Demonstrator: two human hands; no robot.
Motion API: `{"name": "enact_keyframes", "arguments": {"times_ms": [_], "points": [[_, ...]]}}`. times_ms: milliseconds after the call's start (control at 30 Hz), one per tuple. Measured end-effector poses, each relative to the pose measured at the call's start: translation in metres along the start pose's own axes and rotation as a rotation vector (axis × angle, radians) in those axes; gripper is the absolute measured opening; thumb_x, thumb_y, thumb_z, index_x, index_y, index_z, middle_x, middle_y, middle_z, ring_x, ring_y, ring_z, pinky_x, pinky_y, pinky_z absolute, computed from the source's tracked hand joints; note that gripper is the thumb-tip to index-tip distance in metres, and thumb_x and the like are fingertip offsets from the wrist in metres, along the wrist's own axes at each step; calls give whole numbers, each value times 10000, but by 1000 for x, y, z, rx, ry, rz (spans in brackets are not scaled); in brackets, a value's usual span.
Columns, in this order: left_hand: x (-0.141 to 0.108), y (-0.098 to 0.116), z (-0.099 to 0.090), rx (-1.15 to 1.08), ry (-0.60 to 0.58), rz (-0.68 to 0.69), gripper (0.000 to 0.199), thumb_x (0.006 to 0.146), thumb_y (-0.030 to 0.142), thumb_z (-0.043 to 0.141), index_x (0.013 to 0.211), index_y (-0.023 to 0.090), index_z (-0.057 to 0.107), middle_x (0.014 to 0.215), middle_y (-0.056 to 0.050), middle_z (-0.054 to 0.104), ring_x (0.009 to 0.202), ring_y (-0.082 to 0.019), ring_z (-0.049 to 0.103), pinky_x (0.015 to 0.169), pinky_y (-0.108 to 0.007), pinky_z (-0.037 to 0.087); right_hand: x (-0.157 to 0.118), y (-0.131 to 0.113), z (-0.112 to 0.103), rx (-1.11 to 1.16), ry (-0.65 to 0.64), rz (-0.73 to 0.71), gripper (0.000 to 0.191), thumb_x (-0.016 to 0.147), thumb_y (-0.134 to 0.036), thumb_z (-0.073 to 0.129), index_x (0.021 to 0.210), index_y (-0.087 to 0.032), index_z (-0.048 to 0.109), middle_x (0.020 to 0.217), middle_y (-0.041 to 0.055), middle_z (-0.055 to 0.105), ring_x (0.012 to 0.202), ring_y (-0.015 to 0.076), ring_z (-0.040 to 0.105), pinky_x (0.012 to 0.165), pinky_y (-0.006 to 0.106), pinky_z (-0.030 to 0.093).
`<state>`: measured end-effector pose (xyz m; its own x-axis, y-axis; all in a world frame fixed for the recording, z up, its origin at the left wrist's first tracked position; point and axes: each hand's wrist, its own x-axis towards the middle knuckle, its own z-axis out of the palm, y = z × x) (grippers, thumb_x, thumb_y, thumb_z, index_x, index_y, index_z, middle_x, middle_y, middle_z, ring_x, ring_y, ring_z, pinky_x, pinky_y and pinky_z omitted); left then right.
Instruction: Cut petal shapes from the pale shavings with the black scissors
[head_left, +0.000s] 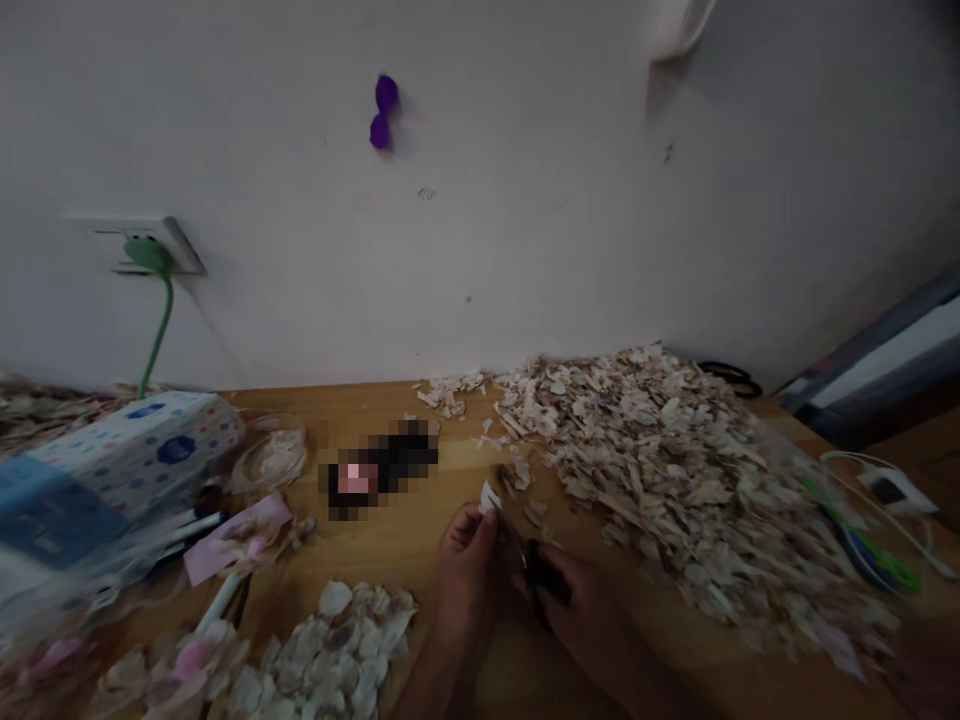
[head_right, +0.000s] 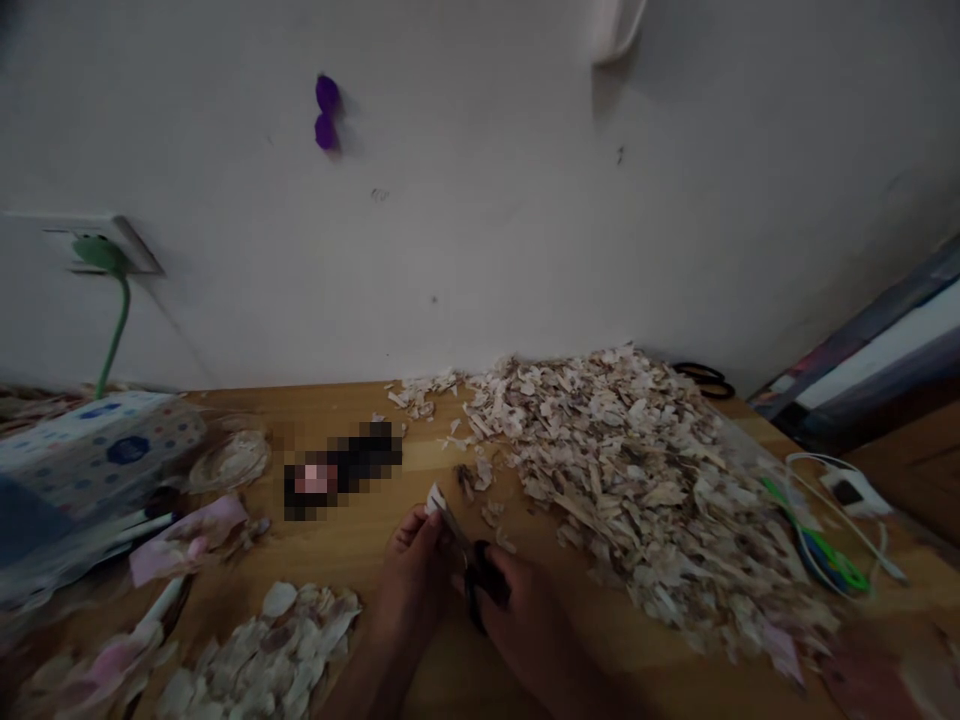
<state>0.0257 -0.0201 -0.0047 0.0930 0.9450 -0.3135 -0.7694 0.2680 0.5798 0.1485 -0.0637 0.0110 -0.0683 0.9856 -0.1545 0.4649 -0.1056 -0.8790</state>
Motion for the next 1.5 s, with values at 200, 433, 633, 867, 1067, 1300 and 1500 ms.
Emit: {"name": "enact_keyframes", "arguments": {"times_ms": [200,433,633,867,1067,1300,1500], "points": [[3,0,-2,44,-2,44,227,653,293,790,689,149,618,561,38,574,515,-55,491,523,-165,377,0,3,1,-5,10,-7,134,816,-319,556,778,-196,591,713,7,646,678,178,589,600,237,426],[2,1,-3,111,8,67,232,646,311,792,693,154,628,571,38,595,514,-55,493,526,-162,378,1,5,-1,-44,10,-12,101,801,-258,530,800,-195,609,754,28,668,727,200,617,640,262,438],[1,0,-6,186,-32,54,260,650,339,785,704,152,614,611,18,612,530,-79,524,531,-184,394,-5,-9,-4,-61,15,6,130,797,-316,587,812,-188,573,721,8,631,665,171,573,592,243,411],[2,6,-5,214,-33,40,300,611,370,803,687,152,611,576,21,608,502,-79,517,505,-186,397,-3,-6,-5,-40,7,6,142,818,-324,564,760,-195,553,703,0,619,673,171,571,604,246,407],[1,11,-2,155,-43,52,251,632,316,797,726,144,642,612,20,611,540,-69,523,541,-175,404,-1,-3,-3,-28,4,11,122,817,-312,568,799,-193,590,736,11,650,704,185,598,626,253,423],[2,13,-6,200,-46,98,216,695,340,754,718,147,658,627,6,609,587,-82,530,587,-185,414,-2,-6,-3,-22,-13,16,119,823,-312,557,826,-198,588,788,30,663,765,203,617,677,271,442],[4,15,-8,343,-59,138,235,674,357,766,713,151,658,627,-1,618,567,-96,524,567,-197,400,-4,-5,-3,-35,0,40,147,805,-341,589,782,-198,564,737,14,640,694,181,590,617,252,430]]}}
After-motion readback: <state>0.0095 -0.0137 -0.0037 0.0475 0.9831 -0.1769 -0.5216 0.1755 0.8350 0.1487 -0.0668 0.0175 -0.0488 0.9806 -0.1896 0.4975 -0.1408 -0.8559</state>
